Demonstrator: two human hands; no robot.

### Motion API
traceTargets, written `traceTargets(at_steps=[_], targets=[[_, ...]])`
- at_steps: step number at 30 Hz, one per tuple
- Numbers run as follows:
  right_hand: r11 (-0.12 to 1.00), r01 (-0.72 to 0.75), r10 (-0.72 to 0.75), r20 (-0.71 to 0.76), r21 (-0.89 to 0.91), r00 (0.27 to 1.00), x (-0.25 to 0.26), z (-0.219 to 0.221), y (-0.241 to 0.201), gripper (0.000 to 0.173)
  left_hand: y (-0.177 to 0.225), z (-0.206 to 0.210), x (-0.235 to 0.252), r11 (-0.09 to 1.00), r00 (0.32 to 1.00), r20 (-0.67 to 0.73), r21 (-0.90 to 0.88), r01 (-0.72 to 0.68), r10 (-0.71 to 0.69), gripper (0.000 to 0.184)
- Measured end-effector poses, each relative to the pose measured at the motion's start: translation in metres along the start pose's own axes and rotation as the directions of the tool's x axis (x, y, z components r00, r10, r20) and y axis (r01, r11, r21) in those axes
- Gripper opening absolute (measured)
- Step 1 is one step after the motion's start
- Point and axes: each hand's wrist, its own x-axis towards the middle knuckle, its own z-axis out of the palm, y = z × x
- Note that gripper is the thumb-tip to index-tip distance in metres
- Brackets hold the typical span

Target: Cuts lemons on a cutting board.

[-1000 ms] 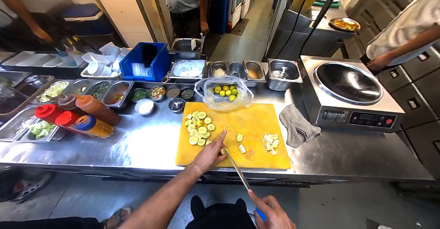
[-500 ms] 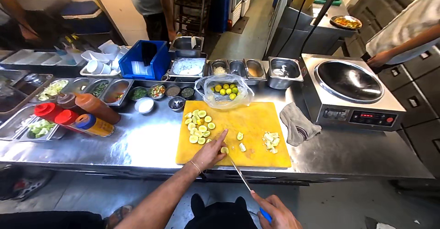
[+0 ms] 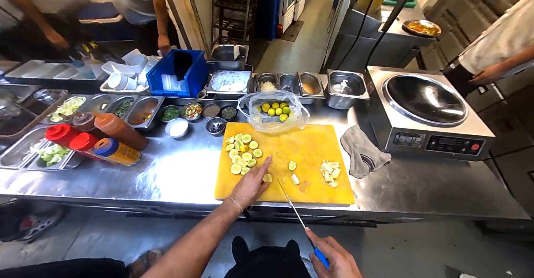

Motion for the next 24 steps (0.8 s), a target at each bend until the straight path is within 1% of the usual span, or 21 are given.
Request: traceTargets(at_steps=[1,3,5,6,8,10,12,13,14,17,18,21,24], targets=[[0.999,0.002,-0.002,0.002,0.038,1.000,0.001,0.000,0.000,0.051,-0.001,-0.002,0.000,0.998,0.999,-0.048,0.052,0.028,-0.025,0.080],[0.984,-0.013,0.003,0.055,0.180,0.998,0.006,0.001,0.002,0.051,0.000,-0.005,0.003,0.994,0.986,-0.163,0.106,0.034,-0.016,0.075],[0.931,-0.076,0.020,0.159,0.357,0.987,0.014,0.005,0.004,0.052,0.009,-0.007,0.015,0.996,0.970,-0.243,0.084,0.009,0.011,0.067],[0.891,-0.117,0.027,0.205,0.439,0.978,0.018,0.009,0.005,0.053,0.018,-0.006,0.024,0.999,0.972,-0.236,0.037,0.004,0.005,0.066],[0.818,-0.161,0.024,0.247,0.552,0.969,0.027,0.016,0.007,0.053,0.039,-0.003,0.044,0.998,0.995,-0.097,-0.053,0.018,-0.023,0.071],[0.774,-0.177,0.016,0.261,0.608,0.965,0.034,0.019,0.008,0.053,0.052,0.000,0.066,0.999,0.998,0.055,-0.047,0.003,0.000,0.076],[0.776,-0.202,0.039,0.274,0.597,0.961,0.035,0.016,0.007,0.053,0.054,0.006,0.084,1.000,0.982,0.186,-0.004,-0.017,0.017,0.079],[0.785,-0.211,0.053,0.275,0.583,0.960,0.035,0.014,0.007,0.053,0.051,0.010,0.092,1.000,0.973,0.228,0.010,-0.023,0.020,0.079],[0.795,-0.213,0.066,0.269,0.568,0.961,0.034,0.012,0.007,0.054,0.048,0.011,0.097,1.000,0.972,0.236,0.003,-0.024,0.023,0.077],[0.813,-0.215,0.118,0.208,0.541,0.971,0.034,0.006,0.012,0.053,0.041,0.002,0.091,0.995,0.989,0.145,-0.096,0.013,0.001,0.073],[0.809,-0.214,0.132,0.185,0.548,0.974,0.033,0.005,0.014,0.053,0.038,-0.002,0.085,0.990,0.994,0.108,-0.136,0.031,-0.017,0.073],[0.776,-0.187,0.142,0.121,0.602,0.982,0.025,0.002,0.019,0.054,0.025,-0.008,0.066,0.974,1.000,-0.003,-0.227,0.024,-0.025,0.072],[0.761,-0.181,0.139,0.116,0.623,0.983,0.018,0.000,0.018,0.055,0.014,-0.012,0.050,0.961,0.983,-0.146,-0.269,0.067,-0.109,0.068]])
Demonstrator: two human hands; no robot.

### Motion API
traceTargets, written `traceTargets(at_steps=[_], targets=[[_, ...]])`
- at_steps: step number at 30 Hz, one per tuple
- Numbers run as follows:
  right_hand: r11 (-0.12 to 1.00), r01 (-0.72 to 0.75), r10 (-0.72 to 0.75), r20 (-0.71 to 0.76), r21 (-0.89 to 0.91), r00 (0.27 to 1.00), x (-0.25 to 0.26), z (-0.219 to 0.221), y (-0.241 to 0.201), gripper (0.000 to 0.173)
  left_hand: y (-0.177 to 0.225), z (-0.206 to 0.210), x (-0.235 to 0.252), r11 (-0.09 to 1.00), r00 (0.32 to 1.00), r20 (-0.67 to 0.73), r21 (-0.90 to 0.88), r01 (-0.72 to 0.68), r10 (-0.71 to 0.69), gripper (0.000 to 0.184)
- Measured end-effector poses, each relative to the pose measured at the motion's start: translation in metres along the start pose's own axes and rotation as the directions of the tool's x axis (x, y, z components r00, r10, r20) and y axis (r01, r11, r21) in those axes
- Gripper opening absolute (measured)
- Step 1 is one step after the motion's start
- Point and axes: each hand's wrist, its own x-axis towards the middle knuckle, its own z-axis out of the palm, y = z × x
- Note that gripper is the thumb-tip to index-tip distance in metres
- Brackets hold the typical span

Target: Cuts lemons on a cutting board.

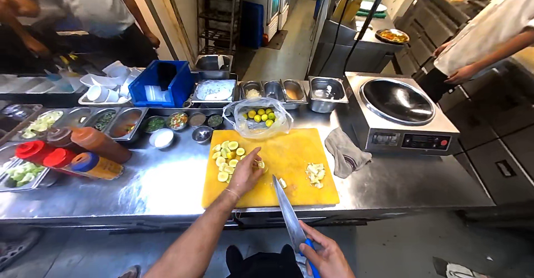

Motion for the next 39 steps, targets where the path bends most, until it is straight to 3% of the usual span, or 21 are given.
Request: traceTargets(at_steps=[3,5,7,10,15,18,30,39], targets=[[1.000,-0.022,0.023,0.085,-0.006,0.996,-0.002,0.002,0.000,0.055,-0.006,-0.005,-0.007,0.999,0.986,-0.162,-0.020,0.029,-0.032,0.069],[0.999,-0.038,0.040,0.133,-0.019,0.990,0.001,0.005,0.001,0.054,-0.007,-0.007,-0.010,1.000,0.981,-0.195,-0.021,0.011,-0.015,0.069],[0.997,-0.047,0.053,0.088,-0.065,0.995,0.003,0.007,0.000,0.054,-0.007,-0.007,-0.015,0.999,0.989,-0.145,-0.017,-0.028,0.025,0.071],[0.966,-0.019,0.006,-0.052,-0.259,0.999,0.002,0.003,-0.005,0.054,-0.008,0.000,-0.033,0.999,0.998,0.048,0.002,-0.036,0.036,0.076],[0.810,0.148,-0.170,0.014,-0.567,0.985,-0.015,-0.004,-0.008,0.051,-0.015,0.012,-0.047,0.999,0.975,0.219,0.029,-0.042,0.035,0.080],[0.740,0.152,-0.163,0.045,-0.655,0.986,-0.023,-0.004,-0.011,0.050,-0.017,0.011,-0.047,0.997,0.972,0.227,0.031,-0.069,0.061,0.082],[0.634,0.171,-0.138,0.108,-0.754,0.985,-0.014,-0.012,-0.020,0.053,-0.016,0.001,-0.040,0.929,0.900,0.386,0.218,-0.300,0.200,0.079],[0.731,0.090,-0.169,-0.051,-0.676,0.984,-0.029,0.017,-0.007,0.050,-0.016,0.006,-0.042,0.960,0.935,0.312,0.166,-0.226,0.166,0.087]])
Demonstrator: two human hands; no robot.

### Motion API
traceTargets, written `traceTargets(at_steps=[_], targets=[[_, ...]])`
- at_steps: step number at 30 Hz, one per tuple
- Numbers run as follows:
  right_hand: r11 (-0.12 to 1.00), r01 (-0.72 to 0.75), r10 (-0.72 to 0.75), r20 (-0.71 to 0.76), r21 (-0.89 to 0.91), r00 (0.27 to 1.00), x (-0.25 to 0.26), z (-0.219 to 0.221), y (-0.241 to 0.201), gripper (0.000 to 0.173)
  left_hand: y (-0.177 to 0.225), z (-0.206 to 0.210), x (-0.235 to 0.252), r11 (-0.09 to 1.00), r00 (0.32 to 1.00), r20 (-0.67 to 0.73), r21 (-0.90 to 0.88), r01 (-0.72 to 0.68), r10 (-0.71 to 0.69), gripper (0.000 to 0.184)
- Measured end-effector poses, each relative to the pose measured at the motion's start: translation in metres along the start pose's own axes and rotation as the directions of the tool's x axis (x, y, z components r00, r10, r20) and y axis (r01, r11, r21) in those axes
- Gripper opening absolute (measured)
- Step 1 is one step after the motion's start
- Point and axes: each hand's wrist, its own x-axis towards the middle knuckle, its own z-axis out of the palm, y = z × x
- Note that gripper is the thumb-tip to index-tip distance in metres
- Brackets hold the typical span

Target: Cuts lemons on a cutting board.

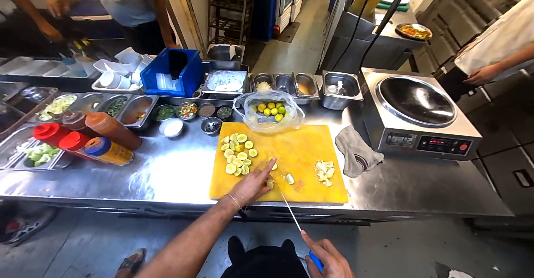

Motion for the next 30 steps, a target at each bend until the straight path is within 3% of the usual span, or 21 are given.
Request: traceTargets(at_steps=[3,7,24,30], targets=[[1.000,0.022,-0.022,-0.011,0.019,1.000,-0.001,-0.002,0.005,0.049,-0.001,0.000,-0.001,1.000,1.000,0.005,-0.003,0.004,-0.004,0.087],[1.000,0.010,-0.009,0.079,-0.003,0.997,0.000,-0.007,0.005,0.049,-0.001,-0.001,-0.001,0.999,1.000,0.005,-0.032,0.015,-0.015,0.088],[1.000,-0.005,0.005,-0.005,0.001,1.000,0.001,0.003,-0.005,0.050,0.004,0.005,-0.001,0.985,0.989,-0.074,-0.127,0.121,-0.131,0.094],[1.000,0.013,-0.014,0.049,0.025,0.999,0.004,0.001,-0.006,0.050,-0.001,0.004,-0.007,0.986,0.991,-0.071,-0.133,0.105,-0.115,0.092]])
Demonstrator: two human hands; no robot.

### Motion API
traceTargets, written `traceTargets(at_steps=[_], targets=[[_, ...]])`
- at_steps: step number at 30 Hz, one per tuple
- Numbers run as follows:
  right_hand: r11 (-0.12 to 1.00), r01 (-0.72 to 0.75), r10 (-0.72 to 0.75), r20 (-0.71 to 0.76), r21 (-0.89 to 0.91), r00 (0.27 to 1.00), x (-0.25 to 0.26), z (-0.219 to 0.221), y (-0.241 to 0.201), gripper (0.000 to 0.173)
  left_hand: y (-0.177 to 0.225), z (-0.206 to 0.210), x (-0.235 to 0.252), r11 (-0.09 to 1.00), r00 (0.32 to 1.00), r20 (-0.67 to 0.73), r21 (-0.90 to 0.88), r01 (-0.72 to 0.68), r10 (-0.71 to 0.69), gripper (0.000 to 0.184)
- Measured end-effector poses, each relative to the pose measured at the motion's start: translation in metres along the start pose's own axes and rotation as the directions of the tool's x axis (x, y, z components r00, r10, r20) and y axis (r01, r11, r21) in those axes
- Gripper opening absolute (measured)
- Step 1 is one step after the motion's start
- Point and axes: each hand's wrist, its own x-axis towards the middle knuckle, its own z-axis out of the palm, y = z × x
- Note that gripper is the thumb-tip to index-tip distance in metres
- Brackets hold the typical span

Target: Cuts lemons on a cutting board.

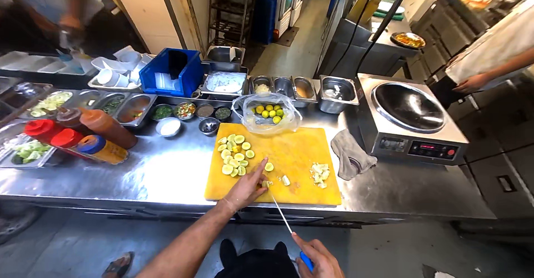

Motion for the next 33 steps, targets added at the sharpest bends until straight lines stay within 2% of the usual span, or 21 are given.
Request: traceTargets(at_steps=[4,9,12,15,16,18,20,23,26,30,33], targets=[[0.998,-0.063,0.063,-0.053,0.001,0.997,0.005,-0.002,0.002,0.051,0.002,0.003,-0.002,0.999,0.999,-0.022,-0.020,-0.039,0.039,0.089],[0.998,-0.021,0.024,-0.051,0.054,0.998,0.003,-0.006,0.004,0.051,-0.004,0.010,-0.005,0.996,0.989,-0.117,0.003,-0.090,0.090,0.093],[0.995,0.001,0.006,-0.066,0.103,0.998,0.007,-0.008,0.003,0.050,-0.010,0.000,-0.009,0.994,0.988,-0.156,0.106,0.001,0.015,0.080],[0.983,-0.017,0.017,0.002,0.183,1.000,0.011,-0.006,0.002,0.050,-0.014,-0.017,-0.011,0.965,0.963,-0.257,0.219,0.145,-0.086,0.071],[0.978,-0.022,0.018,0.022,0.208,1.000,0.011,-0.005,0.003,0.051,-0.014,-0.019,-0.009,0.955,0.952,-0.293,0.247,0.164,-0.087,0.071],[0.956,-0.043,0.024,0.070,0.290,0.997,0.012,-0.002,0.010,0.051,-0.011,-0.018,0.001,0.956,0.938,-0.346,0.271,0.109,-0.008,0.073],[0.912,-0.064,0.011,0.134,0.404,0.991,0.016,0.004,0.014,0.050,-0.004,-0.018,0.014,0.962,0.953,-0.299,0.272,0.033,0.052,0.067],[0.853,-0.087,-0.029,0.214,0.515,0.976,0.028,0.011,0.013,0.051,0.011,-0.019,0.038,0.968,0.991,-0.084,0.237,-0.078,0.100,0.058],[0.821,-0.136,0.000,0.238,0.555,0.971,0.041,0.010,0.010,0.050,0.018,-0.020,0.058,0.953,0.997,0.066,0.297,-0.069,0.051,0.052],[0.834,-0.154,0.080,0.161,0.529,0.984,0.059,0.000,0.017,0.051,0.007,-0.027,0.064,0.906,0.995,-0.065,0.414,0.090,-0.069,0.048],[0.848,-0.185,0.165,0.084,0.496,0.983,0.070,-0.015,0.030,0.049,0.002,-0.036,0.053,0.901,0.986,-0.151,0.414,0.130,-0.073,0.049]])
